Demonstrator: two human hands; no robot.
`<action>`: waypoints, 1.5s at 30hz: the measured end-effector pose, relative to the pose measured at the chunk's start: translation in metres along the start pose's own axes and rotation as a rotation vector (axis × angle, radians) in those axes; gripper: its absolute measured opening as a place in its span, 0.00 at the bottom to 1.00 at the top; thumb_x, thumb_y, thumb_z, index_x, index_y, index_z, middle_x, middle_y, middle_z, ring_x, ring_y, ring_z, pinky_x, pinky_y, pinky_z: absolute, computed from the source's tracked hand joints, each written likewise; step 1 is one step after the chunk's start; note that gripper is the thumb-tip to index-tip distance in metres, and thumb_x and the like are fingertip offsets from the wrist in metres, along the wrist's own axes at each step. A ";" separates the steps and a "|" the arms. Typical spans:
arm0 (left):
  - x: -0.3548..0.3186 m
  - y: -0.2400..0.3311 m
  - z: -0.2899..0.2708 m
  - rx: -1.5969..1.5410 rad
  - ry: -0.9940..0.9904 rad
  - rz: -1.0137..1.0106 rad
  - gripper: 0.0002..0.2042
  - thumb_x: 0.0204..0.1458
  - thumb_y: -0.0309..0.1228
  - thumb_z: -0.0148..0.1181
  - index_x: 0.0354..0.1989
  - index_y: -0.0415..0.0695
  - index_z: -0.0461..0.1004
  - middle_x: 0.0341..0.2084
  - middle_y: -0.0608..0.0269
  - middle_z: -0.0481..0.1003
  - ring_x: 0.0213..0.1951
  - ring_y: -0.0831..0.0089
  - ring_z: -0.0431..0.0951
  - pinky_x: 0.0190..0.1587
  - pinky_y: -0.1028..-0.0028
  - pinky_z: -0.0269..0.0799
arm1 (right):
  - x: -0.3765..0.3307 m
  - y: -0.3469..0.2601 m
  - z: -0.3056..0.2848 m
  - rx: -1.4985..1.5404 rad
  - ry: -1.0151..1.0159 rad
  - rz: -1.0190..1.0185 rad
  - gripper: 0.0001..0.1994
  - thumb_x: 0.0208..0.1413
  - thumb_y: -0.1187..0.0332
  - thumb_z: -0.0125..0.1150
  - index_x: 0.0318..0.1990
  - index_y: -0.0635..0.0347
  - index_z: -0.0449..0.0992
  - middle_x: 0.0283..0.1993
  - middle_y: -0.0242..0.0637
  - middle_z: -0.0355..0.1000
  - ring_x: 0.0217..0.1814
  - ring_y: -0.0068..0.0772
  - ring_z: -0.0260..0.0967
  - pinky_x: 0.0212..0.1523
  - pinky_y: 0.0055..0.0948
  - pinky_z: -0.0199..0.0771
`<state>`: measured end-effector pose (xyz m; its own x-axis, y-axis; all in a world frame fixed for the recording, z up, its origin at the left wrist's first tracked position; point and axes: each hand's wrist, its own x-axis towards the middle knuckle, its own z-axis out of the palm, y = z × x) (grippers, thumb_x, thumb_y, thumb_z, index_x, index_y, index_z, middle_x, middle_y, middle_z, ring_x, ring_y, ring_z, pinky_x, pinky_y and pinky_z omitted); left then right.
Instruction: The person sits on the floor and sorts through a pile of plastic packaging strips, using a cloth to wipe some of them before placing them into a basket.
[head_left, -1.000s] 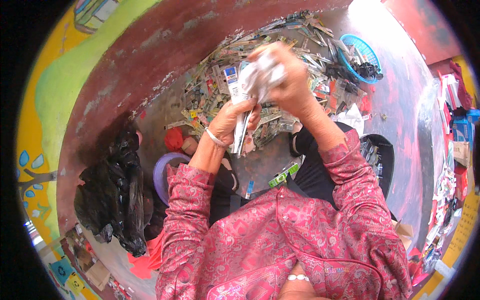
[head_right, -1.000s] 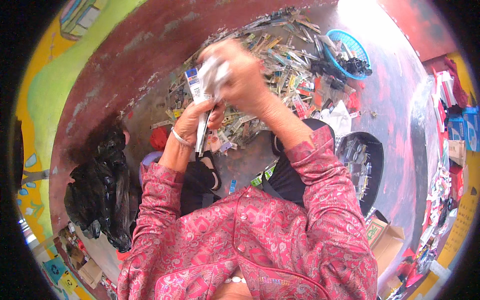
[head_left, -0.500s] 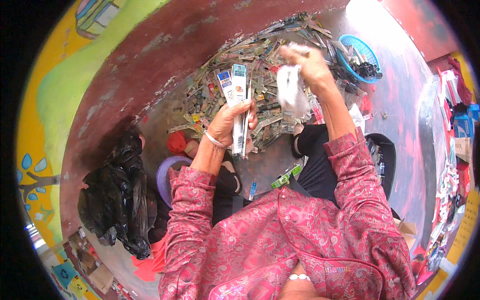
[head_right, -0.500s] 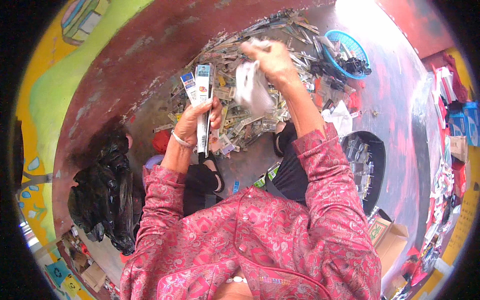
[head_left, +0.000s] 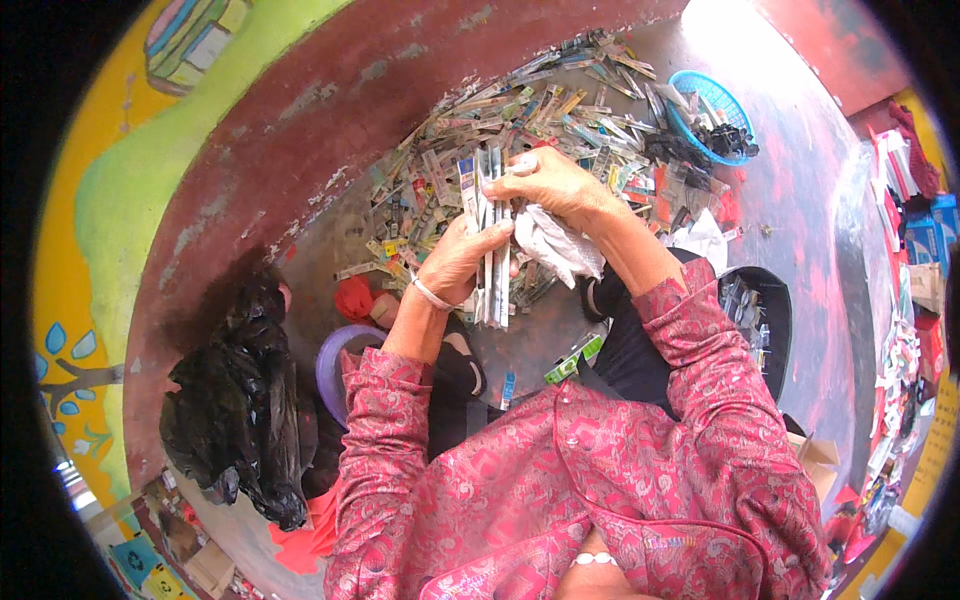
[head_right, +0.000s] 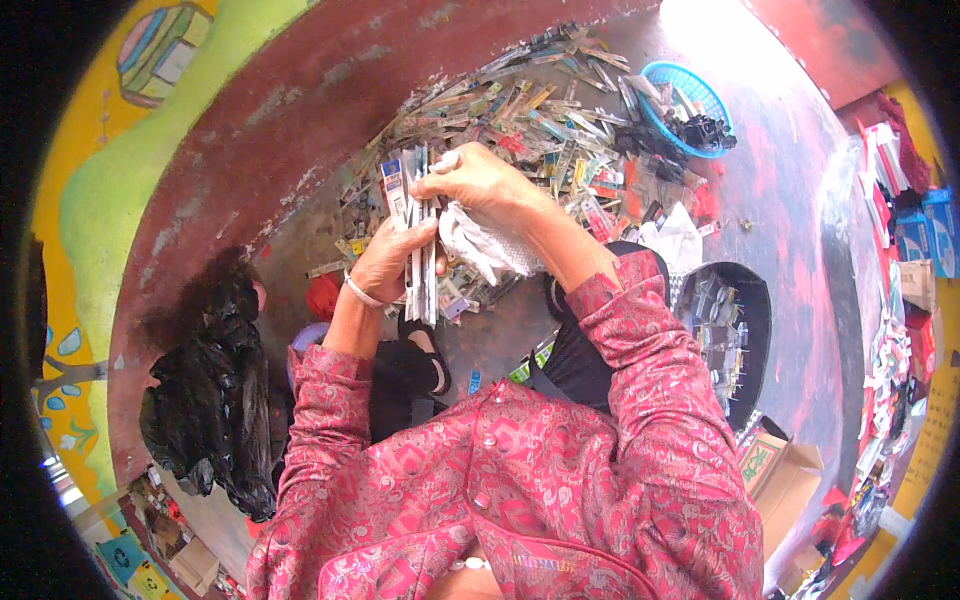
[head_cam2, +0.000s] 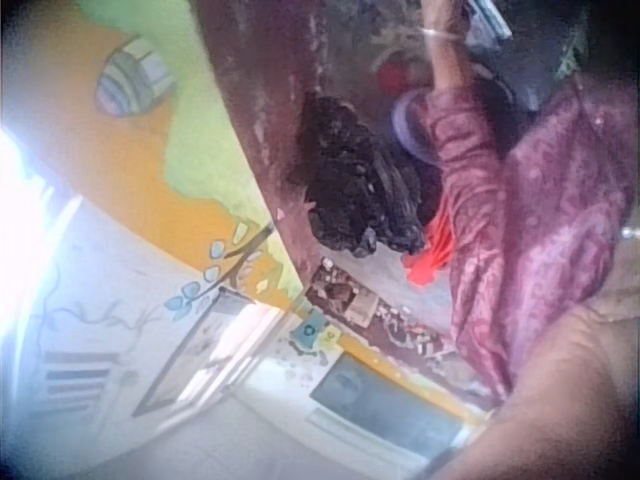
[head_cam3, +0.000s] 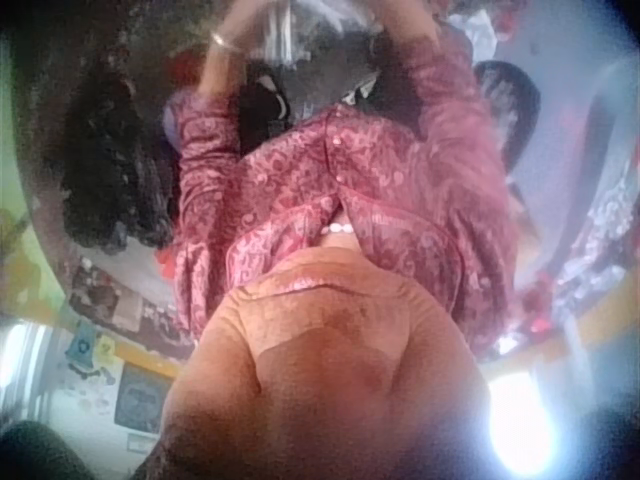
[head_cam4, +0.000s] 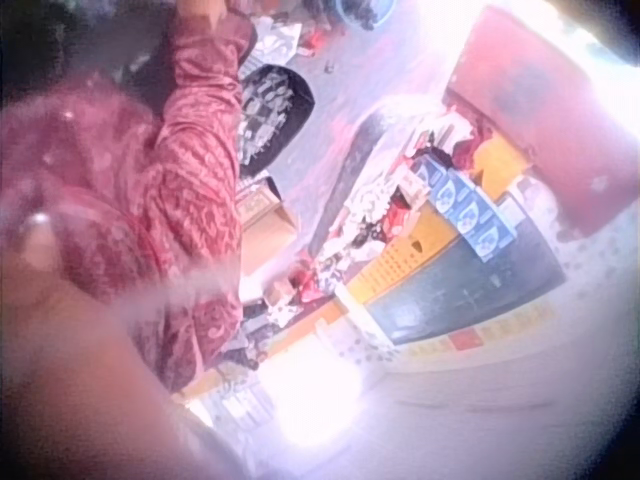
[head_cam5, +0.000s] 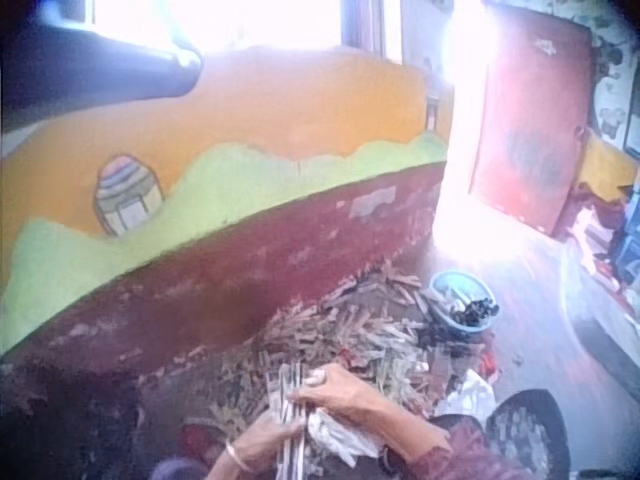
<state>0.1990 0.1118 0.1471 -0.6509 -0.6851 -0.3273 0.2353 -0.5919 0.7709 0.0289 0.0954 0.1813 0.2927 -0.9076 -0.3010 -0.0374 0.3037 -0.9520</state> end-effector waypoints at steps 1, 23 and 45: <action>0.001 0.002 -0.001 -0.066 -0.017 -0.005 0.16 0.48 0.33 0.57 0.42 0.39 0.65 0.26 0.63 0.71 0.23 0.77 0.72 0.26 0.77 0.73 | 0.009 0.012 -0.006 -0.125 0.054 -0.044 0.08 0.43 0.66 0.61 0.25 0.62 0.75 0.22 0.28 0.69 0.24 0.17 0.63 0.25 0.20 0.62; -0.005 0.006 -0.007 -0.180 -0.128 0.078 0.19 0.48 0.29 0.53 0.48 0.36 0.61 0.35 0.55 0.72 0.32 0.63 0.76 0.37 0.65 0.75 | 0.005 0.009 -0.007 0.204 0.029 -0.053 0.09 0.42 0.72 0.59 0.33 0.65 0.74 0.30 0.34 0.72 0.32 0.21 0.69 0.35 0.22 0.69; -0.003 -0.001 -0.004 -0.460 -0.212 -0.023 0.22 0.55 0.39 0.42 0.53 0.36 0.57 0.42 0.48 0.70 0.36 0.53 0.75 0.40 0.61 0.74 | 0.005 0.009 -0.014 0.477 -0.168 0.113 0.09 0.44 0.72 0.60 0.33 0.66 0.73 0.29 0.37 0.72 0.28 0.25 0.70 0.31 0.23 0.71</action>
<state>0.2034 0.1129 0.1451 -0.7804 -0.5968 -0.1866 0.4819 -0.7642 0.4287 0.0169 0.0898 0.1708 0.4628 -0.8143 -0.3503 0.3504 0.5311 -0.7715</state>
